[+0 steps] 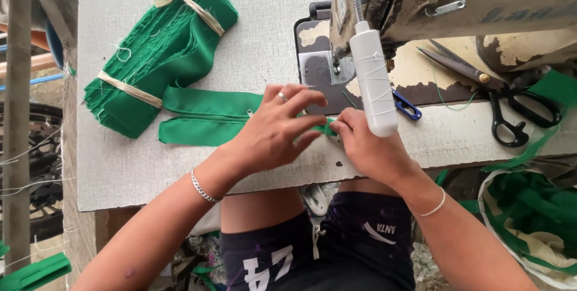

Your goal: Manually assembling zipper sliders onto green zipper tape at a sewing workstation.

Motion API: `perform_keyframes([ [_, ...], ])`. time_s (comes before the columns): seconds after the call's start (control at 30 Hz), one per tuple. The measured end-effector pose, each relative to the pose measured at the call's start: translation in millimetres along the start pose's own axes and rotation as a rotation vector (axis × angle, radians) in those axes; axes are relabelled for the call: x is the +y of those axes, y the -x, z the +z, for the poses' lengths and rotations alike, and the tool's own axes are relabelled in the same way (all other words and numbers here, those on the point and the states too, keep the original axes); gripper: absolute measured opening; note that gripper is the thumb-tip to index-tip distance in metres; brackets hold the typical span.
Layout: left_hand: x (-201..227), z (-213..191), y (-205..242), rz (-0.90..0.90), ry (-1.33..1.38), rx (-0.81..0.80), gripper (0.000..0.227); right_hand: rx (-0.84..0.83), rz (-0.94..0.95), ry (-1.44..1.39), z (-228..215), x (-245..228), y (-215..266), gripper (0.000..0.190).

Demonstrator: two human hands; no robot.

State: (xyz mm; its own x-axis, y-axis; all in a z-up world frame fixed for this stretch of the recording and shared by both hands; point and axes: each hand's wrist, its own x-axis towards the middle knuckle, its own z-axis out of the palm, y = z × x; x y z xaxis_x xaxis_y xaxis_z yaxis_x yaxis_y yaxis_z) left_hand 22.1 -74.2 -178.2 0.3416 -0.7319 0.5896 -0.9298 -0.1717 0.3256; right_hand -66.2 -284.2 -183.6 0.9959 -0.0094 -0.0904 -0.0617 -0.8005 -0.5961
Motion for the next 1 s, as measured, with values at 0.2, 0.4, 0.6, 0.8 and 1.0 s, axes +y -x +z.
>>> perform_keyframes([
  [0.2, 6, 25, 14, 0.013, 0.167, 0.021, 0.01, -0.029, 0.02, 0.062, 0, 2, -4, 0.027],
  [0.4, 6, 23, 13, 0.011, 0.189, -0.004, 0.014, 0.061, -0.036, -0.006, -7, 4, -2, 0.017],
  [0.6, 5, 32, 9, -0.021, 0.145, 0.021, 0.013, 0.165, -0.38, 0.003, -10, 7, 13, 0.015],
  [0.8, 4, 44, 7, -0.071, 0.169, 0.086, 0.01, 0.198, -0.431, -0.023, -6, 8, 14, 0.013],
  [1.0, 6, 45, 7, -0.035, 0.149, 0.136, 0.012, 0.259, -0.532, 0.062, 0, 5, 14, 0.006],
])
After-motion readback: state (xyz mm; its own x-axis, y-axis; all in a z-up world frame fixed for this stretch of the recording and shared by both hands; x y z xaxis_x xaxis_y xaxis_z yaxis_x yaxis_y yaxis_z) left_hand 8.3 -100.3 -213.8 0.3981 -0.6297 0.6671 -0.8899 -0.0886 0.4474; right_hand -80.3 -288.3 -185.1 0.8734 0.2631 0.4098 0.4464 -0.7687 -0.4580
